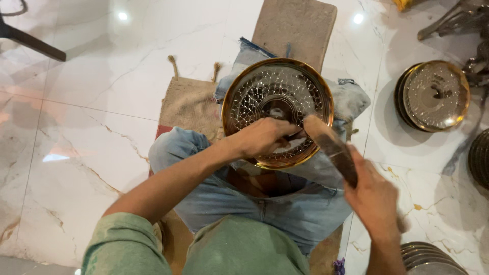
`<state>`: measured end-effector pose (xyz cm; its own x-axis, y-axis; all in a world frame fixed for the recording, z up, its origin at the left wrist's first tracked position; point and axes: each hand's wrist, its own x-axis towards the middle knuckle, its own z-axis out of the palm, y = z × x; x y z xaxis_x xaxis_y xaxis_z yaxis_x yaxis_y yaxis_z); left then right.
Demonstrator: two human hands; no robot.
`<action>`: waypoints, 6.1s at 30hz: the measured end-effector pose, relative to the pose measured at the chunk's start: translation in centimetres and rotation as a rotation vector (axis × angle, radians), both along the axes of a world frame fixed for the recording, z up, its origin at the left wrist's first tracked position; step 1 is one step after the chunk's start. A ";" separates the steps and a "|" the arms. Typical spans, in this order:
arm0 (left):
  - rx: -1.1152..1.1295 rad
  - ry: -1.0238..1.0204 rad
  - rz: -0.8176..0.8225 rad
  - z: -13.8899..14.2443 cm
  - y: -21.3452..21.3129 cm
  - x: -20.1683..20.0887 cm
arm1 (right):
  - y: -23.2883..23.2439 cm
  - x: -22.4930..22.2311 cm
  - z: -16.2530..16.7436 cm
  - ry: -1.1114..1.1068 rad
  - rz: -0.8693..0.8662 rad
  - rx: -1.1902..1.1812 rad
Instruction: The person sits on the floor and repeatedly hammers a small metal punch against a brass plate to create a textured pattern. They reposition the punch frequently and strike it with a hammer, then briefly wipe the plate with a cloth.
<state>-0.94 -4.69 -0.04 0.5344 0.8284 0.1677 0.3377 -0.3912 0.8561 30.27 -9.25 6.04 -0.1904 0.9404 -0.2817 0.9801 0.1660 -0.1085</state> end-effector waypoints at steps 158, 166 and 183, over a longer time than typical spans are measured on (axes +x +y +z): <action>-0.118 0.055 -0.082 1.2 2.5 -0.9 | 0.3 -1.5 0.1 0.371 -0.003 0.378; 0.025 -0.115 0.524 0.0 -2.6 0.2 | 7.2 -6.9 9.9 0.024 0.437 0.315; -0.011 -0.229 1.212 -1.1 -6.6 5.2 | 5.9 -14.7 15.1 -0.580 0.941 0.467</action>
